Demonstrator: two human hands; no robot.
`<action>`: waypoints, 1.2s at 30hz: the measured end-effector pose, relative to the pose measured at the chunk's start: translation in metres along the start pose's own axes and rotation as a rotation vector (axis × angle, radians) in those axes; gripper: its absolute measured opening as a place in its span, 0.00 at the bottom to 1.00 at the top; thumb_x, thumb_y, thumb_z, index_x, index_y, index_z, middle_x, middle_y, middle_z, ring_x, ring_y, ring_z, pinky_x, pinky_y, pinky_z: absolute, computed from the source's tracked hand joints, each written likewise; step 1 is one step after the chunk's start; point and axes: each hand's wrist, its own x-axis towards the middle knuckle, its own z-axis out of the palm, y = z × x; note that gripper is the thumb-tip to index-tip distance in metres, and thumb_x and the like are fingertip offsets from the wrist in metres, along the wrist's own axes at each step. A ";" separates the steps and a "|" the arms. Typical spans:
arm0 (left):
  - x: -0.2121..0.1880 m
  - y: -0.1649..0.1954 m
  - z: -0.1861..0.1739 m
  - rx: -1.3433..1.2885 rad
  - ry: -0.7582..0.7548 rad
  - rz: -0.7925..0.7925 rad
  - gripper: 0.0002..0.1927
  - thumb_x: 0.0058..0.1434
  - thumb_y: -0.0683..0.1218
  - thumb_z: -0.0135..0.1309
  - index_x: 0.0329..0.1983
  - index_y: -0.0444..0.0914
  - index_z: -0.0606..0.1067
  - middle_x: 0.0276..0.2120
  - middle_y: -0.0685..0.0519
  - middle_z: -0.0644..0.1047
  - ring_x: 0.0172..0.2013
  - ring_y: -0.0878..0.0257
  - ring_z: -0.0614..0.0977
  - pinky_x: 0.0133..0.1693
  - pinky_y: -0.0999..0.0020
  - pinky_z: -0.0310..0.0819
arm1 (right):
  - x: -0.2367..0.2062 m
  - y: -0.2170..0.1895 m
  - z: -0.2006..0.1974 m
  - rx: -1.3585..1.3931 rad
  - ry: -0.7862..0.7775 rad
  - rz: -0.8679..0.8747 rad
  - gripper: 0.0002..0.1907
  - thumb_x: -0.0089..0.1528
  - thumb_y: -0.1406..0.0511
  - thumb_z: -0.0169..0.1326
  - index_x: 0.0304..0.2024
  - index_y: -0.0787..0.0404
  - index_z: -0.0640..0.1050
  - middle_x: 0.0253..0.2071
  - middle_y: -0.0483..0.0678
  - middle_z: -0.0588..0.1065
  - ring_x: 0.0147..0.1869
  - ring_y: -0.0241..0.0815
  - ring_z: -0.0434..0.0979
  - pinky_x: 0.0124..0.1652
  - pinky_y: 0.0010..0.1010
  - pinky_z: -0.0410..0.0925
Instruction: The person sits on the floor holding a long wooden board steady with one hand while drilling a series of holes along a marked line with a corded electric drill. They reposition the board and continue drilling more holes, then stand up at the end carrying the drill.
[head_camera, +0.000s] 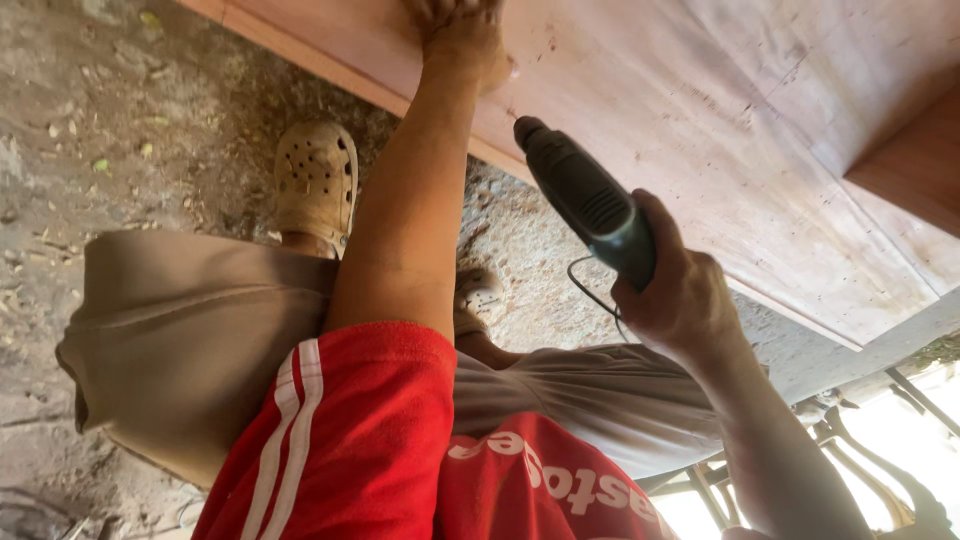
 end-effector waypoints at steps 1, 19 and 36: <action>-0.001 0.000 -0.001 0.010 0.034 0.014 0.56 0.62 0.61 0.58 0.83 0.49 0.38 0.79 0.43 0.48 0.77 0.36 0.42 0.71 0.23 0.25 | 0.001 -0.002 0.000 -0.023 0.010 0.015 0.35 0.55 0.75 0.49 0.67 0.70 0.63 0.28 0.64 0.78 0.26 0.56 0.82 0.25 0.44 0.75; -0.022 0.011 -0.017 0.037 0.144 0.048 0.71 0.51 0.73 0.64 0.83 0.65 0.26 0.72 0.40 0.16 0.67 0.26 0.14 0.63 0.12 0.14 | 0.000 0.015 0.003 0.009 -0.022 0.088 0.36 0.57 0.73 0.50 0.69 0.67 0.58 0.30 0.61 0.80 0.21 0.49 0.80 0.20 0.39 0.73; -0.027 0.009 -0.008 0.103 0.087 0.034 0.48 0.67 0.68 0.47 0.80 0.65 0.32 0.78 0.46 0.27 0.72 0.32 0.21 0.63 0.20 0.09 | 0.005 0.028 0.030 -0.091 0.007 0.055 0.39 0.52 0.74 0.52 0.67 0.66 0.62 0.28 0.61 0.79 0.28 0.58 0.83 0.33 0.46 0.79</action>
